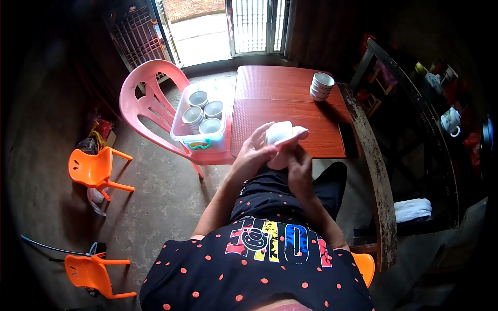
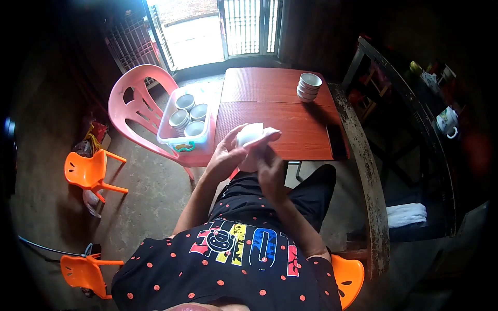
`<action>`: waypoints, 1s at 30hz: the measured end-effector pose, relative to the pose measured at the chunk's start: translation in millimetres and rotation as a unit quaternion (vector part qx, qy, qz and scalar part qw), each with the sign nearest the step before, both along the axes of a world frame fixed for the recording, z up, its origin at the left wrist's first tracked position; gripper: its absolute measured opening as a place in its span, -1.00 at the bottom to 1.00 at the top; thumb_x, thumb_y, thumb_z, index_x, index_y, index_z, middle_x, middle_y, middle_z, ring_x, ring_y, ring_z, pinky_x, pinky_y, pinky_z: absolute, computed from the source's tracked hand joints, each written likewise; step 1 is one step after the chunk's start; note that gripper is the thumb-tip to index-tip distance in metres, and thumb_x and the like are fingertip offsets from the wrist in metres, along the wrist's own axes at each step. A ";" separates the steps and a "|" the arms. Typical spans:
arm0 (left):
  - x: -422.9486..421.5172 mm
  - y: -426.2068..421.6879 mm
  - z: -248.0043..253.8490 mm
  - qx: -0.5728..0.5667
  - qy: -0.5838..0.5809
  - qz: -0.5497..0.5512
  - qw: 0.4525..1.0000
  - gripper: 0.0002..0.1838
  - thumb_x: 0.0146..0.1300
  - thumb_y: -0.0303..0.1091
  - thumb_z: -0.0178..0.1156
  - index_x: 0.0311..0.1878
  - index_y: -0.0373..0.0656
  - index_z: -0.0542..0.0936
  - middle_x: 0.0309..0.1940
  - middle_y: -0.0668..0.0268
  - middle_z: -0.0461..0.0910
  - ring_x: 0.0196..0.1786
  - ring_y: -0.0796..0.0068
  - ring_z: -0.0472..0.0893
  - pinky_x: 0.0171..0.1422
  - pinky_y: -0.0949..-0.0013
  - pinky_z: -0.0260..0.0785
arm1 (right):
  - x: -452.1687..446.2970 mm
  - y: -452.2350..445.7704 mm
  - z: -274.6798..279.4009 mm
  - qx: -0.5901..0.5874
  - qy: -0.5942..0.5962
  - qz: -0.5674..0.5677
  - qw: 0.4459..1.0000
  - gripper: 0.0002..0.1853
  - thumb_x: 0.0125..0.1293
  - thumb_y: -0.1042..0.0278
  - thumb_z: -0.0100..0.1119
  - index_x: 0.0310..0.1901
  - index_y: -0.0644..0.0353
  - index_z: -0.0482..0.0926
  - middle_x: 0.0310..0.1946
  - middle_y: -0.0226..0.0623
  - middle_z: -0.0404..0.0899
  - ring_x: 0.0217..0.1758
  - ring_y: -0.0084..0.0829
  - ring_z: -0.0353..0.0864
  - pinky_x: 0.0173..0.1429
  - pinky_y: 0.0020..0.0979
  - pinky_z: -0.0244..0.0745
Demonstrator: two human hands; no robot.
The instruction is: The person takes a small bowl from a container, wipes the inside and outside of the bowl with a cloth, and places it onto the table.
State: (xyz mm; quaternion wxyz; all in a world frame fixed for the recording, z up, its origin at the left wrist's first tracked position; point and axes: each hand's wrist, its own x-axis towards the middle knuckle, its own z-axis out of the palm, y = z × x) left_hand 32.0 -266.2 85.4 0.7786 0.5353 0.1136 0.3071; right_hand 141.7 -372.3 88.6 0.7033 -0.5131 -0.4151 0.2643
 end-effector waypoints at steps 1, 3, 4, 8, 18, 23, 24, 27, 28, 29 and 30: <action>4.8 4.2 -6.0 0.044 -0.074 -0.012 0.996 -0.17 -0.01 -0.55 0.39 0.37 -0.17 0.24 0.24 0.22 0.37 0.30 0.27 0.37 0.31 0.28 0.31 | 8.6 4.4 0.5 0.029 0.156 0.051 0.986 -0.75 0.44 0.30 0.01 -0.05 0.34 0.51 -0.20 -0.30 0.59 -0.12 -0.52 0.55 0.04 -0.44 0.45; 1.2 8.3 -4.6 0.197 -0.056 -0.005 0.979 -0.16 -0.07 -0.53 0.44 0.35 -0.11 0.30 0.36 0.19 0.20 0.44 0.27 0.18 0.41 0.18 0.20 | 27.7 6.5 16.1 -0.022 0.264 0.094 0.960 -0.73 0.44 0.26 0.01 -0.06 0.33 0.50 -0.21 -0.32 0.58 -0.19 -0.55 0.56 -0.04 -0.48 0.49; 0.8 14.1 -6.5 0.288 -0.052 -0.014 0.956 -0.14 -0.11 -0.54 0.46 0.34 -0.05 0.34 0.43 0.19 0.06 0.48 0.25 0.09 0.42 0.09 0.18 | 39.5 5.3 15.2 -0.023 0.275 0.138 0.951 -0.72 0.44 0.24 0.01 -0.06 0.33 0.51 -0.22 -0.35 0.57 -0.20 -0.58 0.57 -0.07 -0.51 0.50; 1.3 7.9 3.1 -0.050 -0.071 -0.004 0.996 -0.28 0.16 -0.29 0.33 0.33 -0.32 0.26 0.25 0.13 0.37 0.26 0.27 0.42 0.35 0.27 0.26 | 58.3 0.3 11.8 -0.002 0.313 0.235 0.920 -0.64 0.40 0.12 0.06 -0.08 0.32 0.51 -0.29 -0.37 0.57 -0.23 -0.59 0.57 -0.17 -0.51 0.53; 9.1 -2.5 -16.4 -0.261 -0.205 -0.130 0.934 -0.46 0.25 -0.35 0.26 0.23 -0.34 0.34 0.11 0.09 0.49 0.14 0.27 0.53 0.23 0.21 0.42 | 81.1 -14.0 17.7 0.115 0.217 -0.023 0.969 -0.78 0.42 0.34 0.00 -0.07 0.27 0.57 -0.15 -0.22 0.62 -0.05 -0.48 0.63 -0.02 -0.38 0.62; 7.7 10.8 -35.6 -0.101 -0.127 -0.116 0.980 -0.46 0.25 -0.37 0.23 0.25 -0.32 0.31 0.17 0.08 0.44 0.21 0.26 0.48 0.27 0.17 0.38 | 15.4 -32.7 41.2 -0.019 -0.471 -0.055 0.880 -0.70 0.34 0.12 0.11 -0.03 0.09 0.60 0.18 -0.08 0.44 0.24 -0.11 0.41 0.27 -0.04 0.32; 7.1 5.2 -38.6 0.007 -0.114 -0.081 0.990 -0.47 0.25 -0.35 0.20 0.25 -0.30 0.32 0.19 0.10 0.41 0.23 0.27 0.44 0.31 0.18 0.30 | 0.1 -26.1 36.2 0.010 -0.568 -0.076 0.819 -0.66 0.32 0.04 0.11 -0.02 0.06 0.60 0.25 -0.09 0.38 0.32 -0.04 0.32 0.34 0.09 0.18; 4.4 -4.5 -48.7 0.134 -0.048 -0.015 0.990 -0.47 0.21 -0.29 0.17 0.23 -0.26 0.34 0.17 0.19 0.38 0.25 0.31 0.36 0.39 0.22 0.16 | -3.2 -2.1 18.0 0.026 -0.606 -0.127 0.785 -0.64 0.22 0.00 0.14 -0.08 0.05 0.63 0.09 -0.20 0.52 0.33 -0.14 0.31 0.37 0.20 0.01; 2.7 -3.0 -52.9 0.050 -0.016 -0.042 0.998 -0.45 0.17 -0.27 0.19 0.21 -0.25 0.36 0.11 0.23 0.41 0.22 0.32 0.37 0.37 0.23 0.18 | 4.7 3.9 21.8 0.012 -0.601 -0.136 0.788 -0.66 0.21 0.02 0.16 -0.12 0.07 0.65 0.01 -0.24 0.55 0.24 -0.18 0.39 0.36 0.22 0.01; 2.9 -6.9 -39.3 0.205 0.040 -0.022 0.978 -0.47 0.15 -0.32 0.22 0.19 -0.26 0.38 0.10 0.21 0.43 0.16 0.35 0.42 0.28 0.27 0.27 | 12.9 9.5 26.9 -0.003 -0.595 -0.145 0.790 -0.67 0.20 0.04 0.17 -0.16 0.08 0.66 -0.08 -0.28 0.59 0.15 -0.22 0.46 0.35 0.23 0.02; 3.2 -10.6 -25.7 0.351 0.089 0.011 0.932 -0.48 0.13 -0.37 0.26 0.17 -0.28 0.40 0.09 0.19 0.46 0.10 0.38 0.48 0.20 0.31 0.36 | 21.6 12.6 36.8 -0.074 -0.586 -0.126 0.797 -0.71 0.17 0.16 0.18 -0.14 0.10 0.63 -0.17 -0.21 0.58 0.01 -0.25 0.54 0.28 0.06 0.26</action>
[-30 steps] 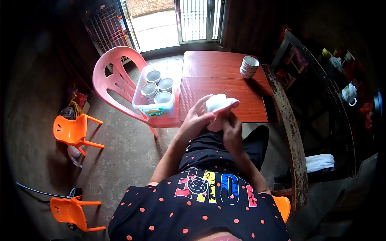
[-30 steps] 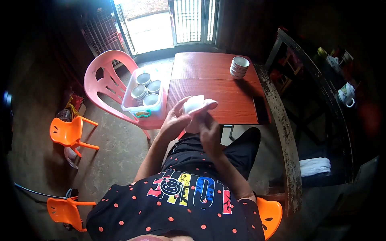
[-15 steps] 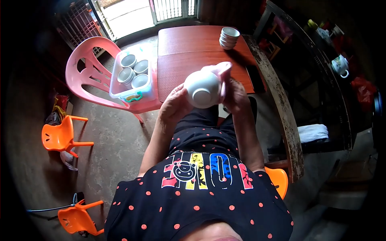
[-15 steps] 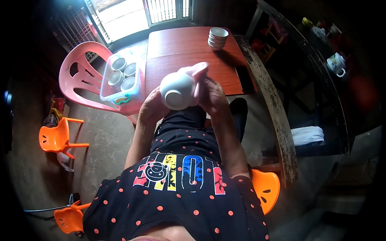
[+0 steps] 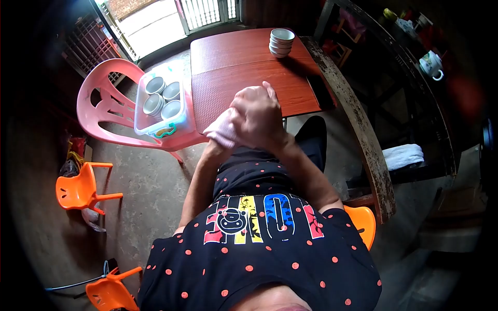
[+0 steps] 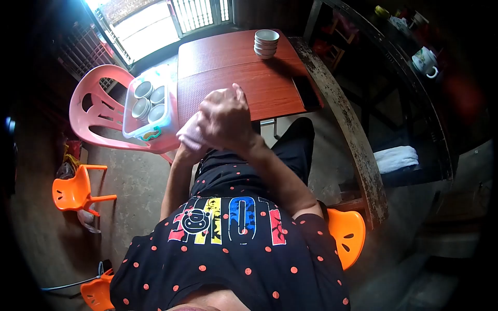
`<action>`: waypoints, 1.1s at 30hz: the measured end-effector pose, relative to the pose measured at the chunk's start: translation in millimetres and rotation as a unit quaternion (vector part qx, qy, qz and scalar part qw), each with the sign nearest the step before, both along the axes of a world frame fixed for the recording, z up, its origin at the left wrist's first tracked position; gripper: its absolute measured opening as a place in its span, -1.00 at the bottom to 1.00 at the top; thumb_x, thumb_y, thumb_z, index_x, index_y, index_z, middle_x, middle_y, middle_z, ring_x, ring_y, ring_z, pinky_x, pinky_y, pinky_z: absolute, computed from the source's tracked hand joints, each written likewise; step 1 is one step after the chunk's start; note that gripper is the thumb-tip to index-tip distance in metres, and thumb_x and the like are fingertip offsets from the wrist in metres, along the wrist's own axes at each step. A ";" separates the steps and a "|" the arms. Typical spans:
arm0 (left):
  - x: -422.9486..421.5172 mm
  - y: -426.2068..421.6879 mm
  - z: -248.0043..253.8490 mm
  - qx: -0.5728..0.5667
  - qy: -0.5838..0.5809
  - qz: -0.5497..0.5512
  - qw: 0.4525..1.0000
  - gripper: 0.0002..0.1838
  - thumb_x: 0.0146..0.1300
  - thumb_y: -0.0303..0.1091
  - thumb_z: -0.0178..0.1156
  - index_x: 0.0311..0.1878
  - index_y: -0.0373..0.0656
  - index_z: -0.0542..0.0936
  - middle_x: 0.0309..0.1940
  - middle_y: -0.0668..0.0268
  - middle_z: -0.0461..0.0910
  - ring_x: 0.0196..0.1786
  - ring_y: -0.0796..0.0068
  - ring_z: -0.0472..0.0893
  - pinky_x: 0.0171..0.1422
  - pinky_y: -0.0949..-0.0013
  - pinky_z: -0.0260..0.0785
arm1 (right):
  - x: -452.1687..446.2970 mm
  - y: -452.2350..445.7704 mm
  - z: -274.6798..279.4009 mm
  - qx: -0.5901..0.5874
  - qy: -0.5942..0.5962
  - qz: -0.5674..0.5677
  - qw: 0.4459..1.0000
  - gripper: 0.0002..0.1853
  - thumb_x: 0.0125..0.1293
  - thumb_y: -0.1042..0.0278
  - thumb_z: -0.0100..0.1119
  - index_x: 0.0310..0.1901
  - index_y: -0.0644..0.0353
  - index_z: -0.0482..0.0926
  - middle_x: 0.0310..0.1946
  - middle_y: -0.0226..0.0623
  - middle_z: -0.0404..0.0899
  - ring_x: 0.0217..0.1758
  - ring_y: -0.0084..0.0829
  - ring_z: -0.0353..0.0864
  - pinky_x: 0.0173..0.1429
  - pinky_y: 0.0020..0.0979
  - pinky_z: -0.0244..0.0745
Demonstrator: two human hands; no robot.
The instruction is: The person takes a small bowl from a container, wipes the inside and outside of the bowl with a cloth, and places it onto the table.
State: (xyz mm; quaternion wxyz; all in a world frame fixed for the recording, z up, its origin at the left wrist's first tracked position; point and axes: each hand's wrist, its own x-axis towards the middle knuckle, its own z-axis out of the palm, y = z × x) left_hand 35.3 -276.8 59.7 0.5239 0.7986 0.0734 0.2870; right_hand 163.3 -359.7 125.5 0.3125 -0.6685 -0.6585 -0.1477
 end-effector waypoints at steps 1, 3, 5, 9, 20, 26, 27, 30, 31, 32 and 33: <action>0.0 -4.3 -2.2 -0.085 -0.011 0.003 0.996 -0.51 0.12 -0.40 0.28 0.13 -0.28 0.44 0.04 0.18 0.51 0.03 0.41 0.53 0.12 0.34 0.42 | 20.9 10.5 -3.5 -0.018 0.059 0.085 0.995 -0.69 0.15 0.19 0.19 -0.10 0.11 0.61 -0.16 -0.17 0.58 0.00 -0.21 0.56 0.27 0.03 0.29; 2.2 -12.6 11.2 -0.238 -0.016 -0.050 0.970 -0.65 0.10 -0.51 0.28 0.00 -0.34 0.53 -0.14 0.24 0.61 -0.10 0.50 0.57 0.04 0.39 0.45 | 67.8 28.9 -40.6 -0.057 0.173 0.253 0.950 -0.63 0.12 0.24 0.22 -0.02 0.12 0.57 -0.12 -0.09 0.58 -0.01 -0.13 0.58 0.27 -0.04 0.36; 8.3 -14.2 6.6 -0.299 -0.062 -0.112 0.946 -0.71 0.11 -0.55 0.25 -0.06 -0.36 0.56 -0.19 0.29 0.63 -0.13 0.54 0.57 0.04 0.41 0.45 | 80.8 26.8 -79.5 0.024 0.391 0.334 0.857 -0.54 0.14 0.26 0.27 0.09 0.18 0.49 0.00 -0.12 0.54 0.02 -0.23 0.58 0.22 -0.21 0.43; 18.3 -22.1 10.0 -0.342 -0.103 -0.120 0.926 -0.71 0.12 -0.63 0.18 -0.05 -0.38 0.56 -0.17 0.31 0.61 -0.11 0.59 0.55 0.06 0.45 0.43 | 45.3 22.6 -99.7 0.054 0.776 0.527 0.342 -0.38 0.31 -0.09 0.09 0.26 0.16 0.32 0.01 -0.22 0.52 0.01 -0.32 0.58 0.12 -0.21 0.52; 4.2 -10.4 25.1 -0.368 -0.133 -0.139 0.910 -0.62 0.18 -0.50 0.25 0.07 -0.38 0.48 -0.06 0.26 0.59 -0.03 0.55 0.56 0.13 0.43 0.40 | 36.4 -16.7 -44.5 0.089 0.578 0.292 0.757 -0.52 0.38 0.40 -0.38 0.25 0.22 0.38 0.28 0.02 0.33 0.39 -0.07 0.26 0.40 -0.21 0.26; -1.8 2.7 3.6 -0.308 -0.122 -0.122 0.936 -0.70 0.16 -0.48 0.24 -0.04 -0.34 0.50 -0.18 0.31 0.59 -0.13 0.59 0.56 -0.07 0.49 0.44 | 0.1 -32.6 -22.1 0.082 -0.020 0.071 0.994 -0.59 0.29 0.16 0.13 0.18 -0.02 0.53 0.24 0.02 0.37 0.35 0.08 0.28 0.31 0.21 0.17; -0.5 -1.4 3.8 -0.300 -0.124 -0.101 0.940 -0.71 0.16 -0.49 0.24 -0.06 -0.34 0.51 -0.20 0.32 0.59 -0.15 0.60 0.56 -0.09 0.49 0.44 | -4.3 -36.1 -21.3 0.073 -0.042 0.044 0.995 -0.58 0.28 0.15 0.17 0.17 -0.02 0.53 0.25 0.01 0.35 0.36 0.05 0.27 0.32 0.19 0.16; 0.0 -2.4 5.3 -0.231 -0.096 -0.098 0.963 -0.76 0.15 -0.50 0.24 -0.10 -0.33 0.54 -0.23 0.35 0.59 -0.20 0.63 0.55 -0.13 0.50 0.43 | -6.8 -35.4 -11.0 0.087 -0.020 0.049 0.995 -0.68 0.26 0.17 0.12 0.00 0.05 0.62 0.14 -0.05 0.43 0.28 -0.01 0.32 0.35 0.17 0.05; -0.4 -1.8 4.8 -0.201 -0.081 -0.107 0.970 -0.77 0.15 -0.50 0.25 -0.12 -0.32 0.54 -0.24 0.36 0.59 -0.22 0.64 0.55 -0.14 0.51 0.43 | -7.1 -32.5 -8.1 0.092 -0.006 0.061 0.994 -0.69 0.24 0.18 0.13 -0.03 0.08 0.64 0.12 -0.06 0.43 0.28 -0.02 0.32 0.37 0.16 0.03; -0.9 -0.3 3.4 -0.208 -0.071 -0.129 0.967 -0.78 0.15 -0.50 0.25 -0.13 -0.33 0.55 -0.24 0.36 0.59 -0.22 0.65 0.55 -0.13 0.51 0.43 | -4.9 -24.0 -11.5 0.113 -0.025 0.069 0.991 -0.77 0.21 0.22 0.13 -0.20 0.13 0.66 -0.05 -0.12 0.51 0.15 -0.07 0.43 0.27 0.11 0.23; -1.6 1.9 0.8 -0.214 -0.061 -0.150 0.963 -0.78 0.14 -0.50 0.25 -0.14 -0.33 0.55 -0.25 0.35 0.60 -0.22 0.66 0.55 -0.13 0.51 0.43 | 2.1 -21.6 -12.0 0.098 -0.029 0.090 0.991 -0.78 0.20 0.23 0.13 -0.23 0.13 0.66 -0.12 -0.15 0.53 0.08 -0.10 0.46 0.19 0.08 0.32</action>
